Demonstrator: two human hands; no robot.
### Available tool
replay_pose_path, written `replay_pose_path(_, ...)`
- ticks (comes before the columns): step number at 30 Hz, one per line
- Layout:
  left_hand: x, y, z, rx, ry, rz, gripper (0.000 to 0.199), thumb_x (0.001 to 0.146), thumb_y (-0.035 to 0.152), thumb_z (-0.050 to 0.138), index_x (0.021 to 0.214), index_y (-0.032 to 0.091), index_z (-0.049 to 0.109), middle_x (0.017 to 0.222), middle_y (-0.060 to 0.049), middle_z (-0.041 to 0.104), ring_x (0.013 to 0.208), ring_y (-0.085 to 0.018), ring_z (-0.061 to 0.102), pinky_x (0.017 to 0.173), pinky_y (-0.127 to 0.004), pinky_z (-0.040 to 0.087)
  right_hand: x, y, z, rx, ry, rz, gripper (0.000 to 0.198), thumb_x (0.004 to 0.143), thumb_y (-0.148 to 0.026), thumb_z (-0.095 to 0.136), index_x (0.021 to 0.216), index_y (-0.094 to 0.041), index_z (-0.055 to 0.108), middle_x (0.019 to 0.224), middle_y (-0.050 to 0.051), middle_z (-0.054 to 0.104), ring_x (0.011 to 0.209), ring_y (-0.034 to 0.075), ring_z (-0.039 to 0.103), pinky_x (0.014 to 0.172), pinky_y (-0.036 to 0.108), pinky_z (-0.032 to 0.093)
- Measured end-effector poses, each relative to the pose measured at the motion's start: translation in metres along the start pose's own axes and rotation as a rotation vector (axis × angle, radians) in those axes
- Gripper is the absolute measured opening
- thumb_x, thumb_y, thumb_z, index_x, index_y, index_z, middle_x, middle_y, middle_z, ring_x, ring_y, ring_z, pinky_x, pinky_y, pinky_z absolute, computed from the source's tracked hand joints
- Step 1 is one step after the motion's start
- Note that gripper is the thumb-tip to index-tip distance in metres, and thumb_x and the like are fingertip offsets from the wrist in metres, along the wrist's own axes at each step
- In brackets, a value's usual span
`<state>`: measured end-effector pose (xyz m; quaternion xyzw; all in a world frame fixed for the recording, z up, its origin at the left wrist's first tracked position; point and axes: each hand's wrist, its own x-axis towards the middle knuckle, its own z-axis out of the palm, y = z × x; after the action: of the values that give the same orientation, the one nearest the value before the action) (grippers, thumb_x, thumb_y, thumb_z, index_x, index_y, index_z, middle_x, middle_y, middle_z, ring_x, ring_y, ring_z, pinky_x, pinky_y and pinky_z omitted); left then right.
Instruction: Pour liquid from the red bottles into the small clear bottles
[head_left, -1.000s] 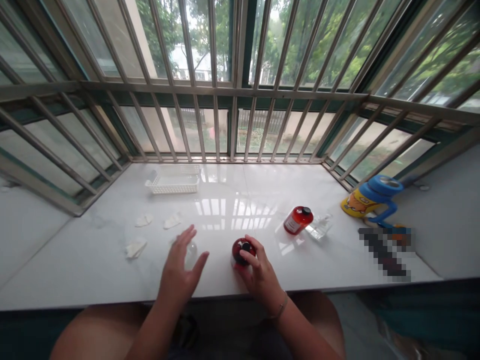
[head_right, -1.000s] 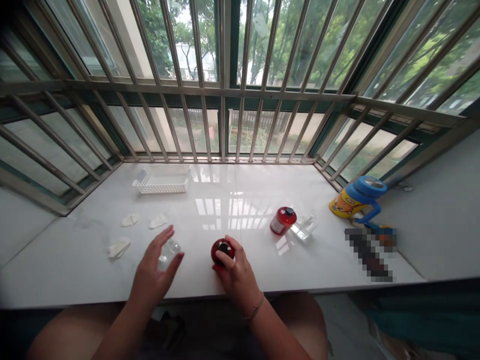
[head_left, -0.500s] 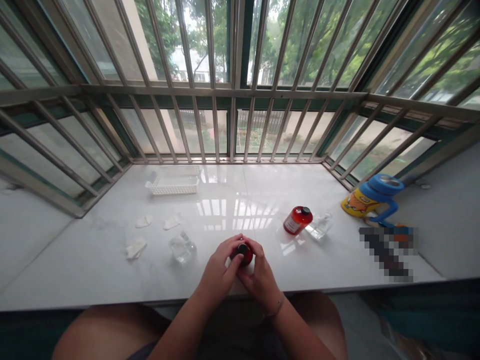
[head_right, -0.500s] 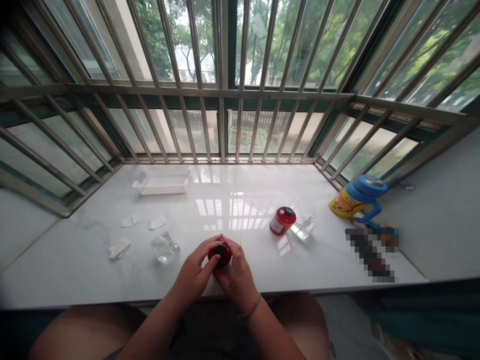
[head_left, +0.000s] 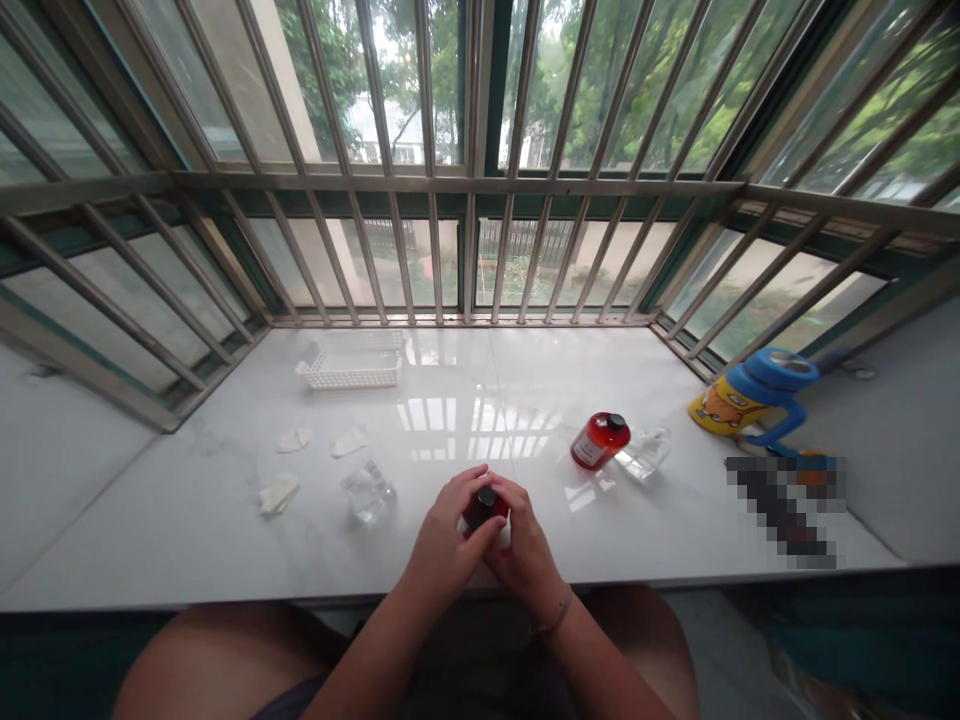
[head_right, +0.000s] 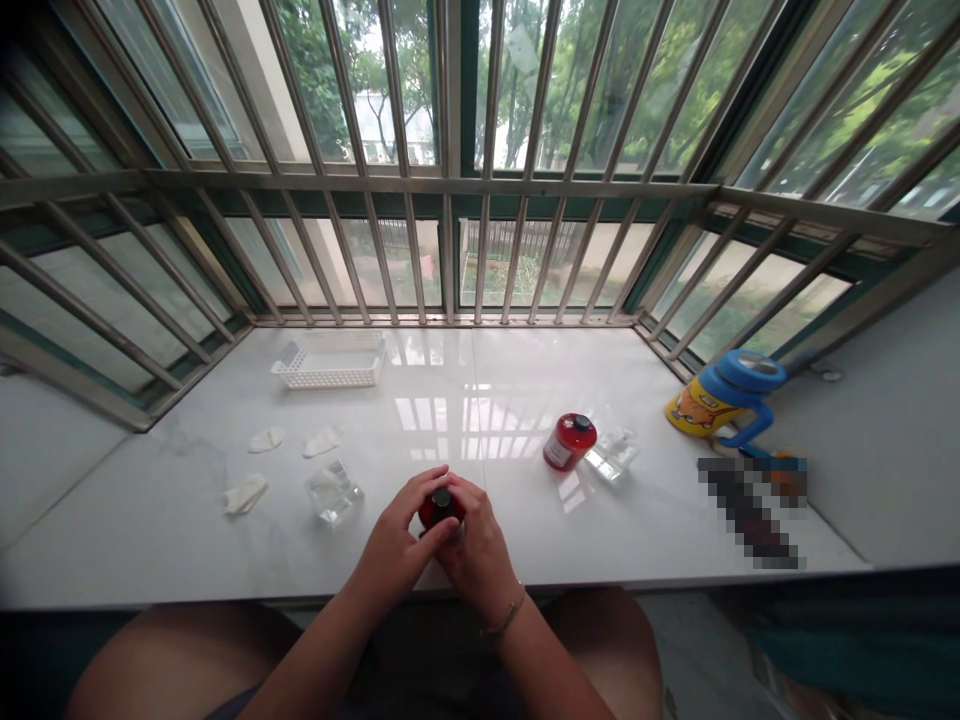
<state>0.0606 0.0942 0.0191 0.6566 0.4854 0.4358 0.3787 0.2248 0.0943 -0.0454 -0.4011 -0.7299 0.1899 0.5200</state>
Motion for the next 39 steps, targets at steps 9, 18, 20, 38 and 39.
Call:
replay_pose_path(9, 0.003, -0.005, -0.014, -0.033, 0.024, 0.017, 0.049, 0.092, 0.027, 0.077, 0.139, 0.028, 0.062, 0.147, -0.011, 0.066, 0.14, -0.03, 0.063, 0.121, -0.054, 0.052, 0.002, -0.004, 0.001, -0.018, 0.03, 0.005, 0.07, 0.092, -0.025, 0.079, 0.154, -0.032, 0.047, 0.149, 0.015, 0.061, 0.138, 0.035, 0.063, 0.111, 0.059, 0.06)
replay_pose_path(18, 0.004, 0.004, -0.017, 0.016, 0.067, 0.018, 0.03, 0.087, 0.023, 0.08, 0.114, 0.026, 0.068, 0.133, -0.009, 0.072, 0.127, -0.029, 0.069, 0.113, -0.051, 0.056, 0.002, -0.003, -0.001, -0.014, 0.003, 0.001, 0.069, 0.094, -0.025, 0.078, 0.154, -0.03, 0.044, 0.15, 0.016, 0.059, 0.14, 0.033, 0.06, 0.113, 0.058, 0.059)
replay_pose_path(20, 0.003, 0.004, -0.018, 0.04, 0.026, 0.04, 0.045, 0.088, 0.025, 0.08, 0.13, 0.029, 0.066, 0.139, -0.009, 0.07, 0.133, -0.03, 0.066, 0.116, -0.052, 0.054, 0.002, -0.003, -0.001, -0.018, 0.003, -0.007, 0.069, 0.094, -0.024, 0.077, 0.154, -0.029, 0.044, 0.151, 0.016, 0.058, 0.14, 0.033, 0.06, 0.113, 0.058, 0.058)
replay_pose_path(38, 0.005, 0.004, -0.019, 0.144, 0.081, 0.107, 0.026, 0.088, 0.018, 0.079, 0.111, 0.025, 0.071, 0.135, -0.01, 0.07, 0.13, -0.031, 0.067, 0.114, -0.053, 0.054, 0.001, 0.0, 0.001, -0.015, 0.011, -0.02, 0.07, 0.094, -0.023, 0.077, 0.155, -0.028, 0.044, 0.15, 0.016, 0.058, 0.139, 0.033, 0.06, 0.113, 0.057, 0.058)
replay_pose_path(39, 0.005, 0.004, -0.018, 0.143, 0.076, 0.107, 0.032, 0.087, 0.018, 0.08, 0.116, 0.026, 0.071, 0.136, -0.01, 0.07, 0.13, -0.031, 0.067, 0.114, -0.053, 0.054, 0.001, 0.0, 0.001, -0.015, 0.008, -0.022, 0.07, 0.094, -0.023, 0.077, 0.155, -0.029, 0.044, 0.15, 0.017, 0.058, 0.14, 0.033, 0.06, 0.113, 0.058, 0.058)
